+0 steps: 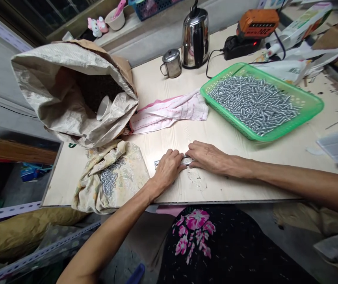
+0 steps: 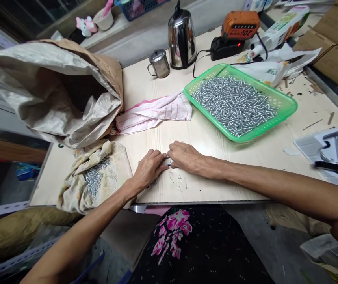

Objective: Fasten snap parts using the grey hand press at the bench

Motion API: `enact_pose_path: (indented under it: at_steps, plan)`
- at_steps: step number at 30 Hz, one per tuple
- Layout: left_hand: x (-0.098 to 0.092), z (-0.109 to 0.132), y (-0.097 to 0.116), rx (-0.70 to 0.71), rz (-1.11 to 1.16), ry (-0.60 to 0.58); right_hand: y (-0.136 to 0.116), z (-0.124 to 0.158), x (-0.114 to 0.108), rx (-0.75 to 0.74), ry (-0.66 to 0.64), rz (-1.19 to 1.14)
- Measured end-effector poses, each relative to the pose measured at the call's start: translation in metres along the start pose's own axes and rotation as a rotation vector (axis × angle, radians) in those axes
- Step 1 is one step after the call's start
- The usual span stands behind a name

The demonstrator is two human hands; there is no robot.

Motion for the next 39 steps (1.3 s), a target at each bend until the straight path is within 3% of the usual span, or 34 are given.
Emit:
enact_pose_path:
  at_steps: [7,10,14,18,21,24,27,29,31,34,36,39]
  plan:
    - [0.004,-0.006,-0.007,-0.05,-0.031,0.03,0.004,-0.008,0.008,0.019,0.01,-0.008]
    - [0.003,0.003,-0.005,-0.095,-0.042,0.123,0.011,-0.006,0.0,-0.016,0.046,-0.003]
    - [0.012,0.032,0.015,-0.085,-0.003,0.322,0.027,-0.011,-0.002,-0.073,0.011,-0.006]
    - [0.036,0.053,0.041,0.0,0.055,0.346,0.047,-0.03,-0.006,0.007,0.048,0.057]
    - [0.041,0.054,0.046,0.01,0.093,0.345,0.049,-0.049,-0.015,0.113,0.083,0.177]
    - [0.036,0.054,0.047,0.008,0.116,0.376,0.014,-0.066,-0.021,0.064,0.104,0.239]
    - [0.027,0.067,0.054,0.073,0.156,0.42,-0.059,-0.07,-0.001,-0.287,-0.004,0.179]
    - [0.018,0.089,0.054,0.141,0.158,0.477,-0.098,-0.063,0.016,-0.5,-0.057,0.119]
    - [0.003,0.118,0.037,0.111,0.093,0.577,-0.116,-0.06,0.028,-0.613,-0.053,0.089]
    - [-0.022,0.16,-0.026,-0.194,-0.113,0.678,-0.121,-0.062,0.044,-0.685,-0.054,0.137]
    - [-0.032,0.181,-0.073,-0.402,-0.236,0.647,-0.121,-0.063,0.051,-0.721,-0.036,0.164]
    - [-0.027,0.19,-0.12,-0.495,-0.297,0.49,-0.125,-0.06,0.043,-0.736,0.06,0.113]
Point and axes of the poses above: each hand's wrist, its own z-axis away from the middle knuckle, its own x-axis out of the palm, y = z × x, the point moved 9 cm from there along -z, towards the middle knuckle, and after that the axes turned 1 degree about z, right-handed, at the moved point
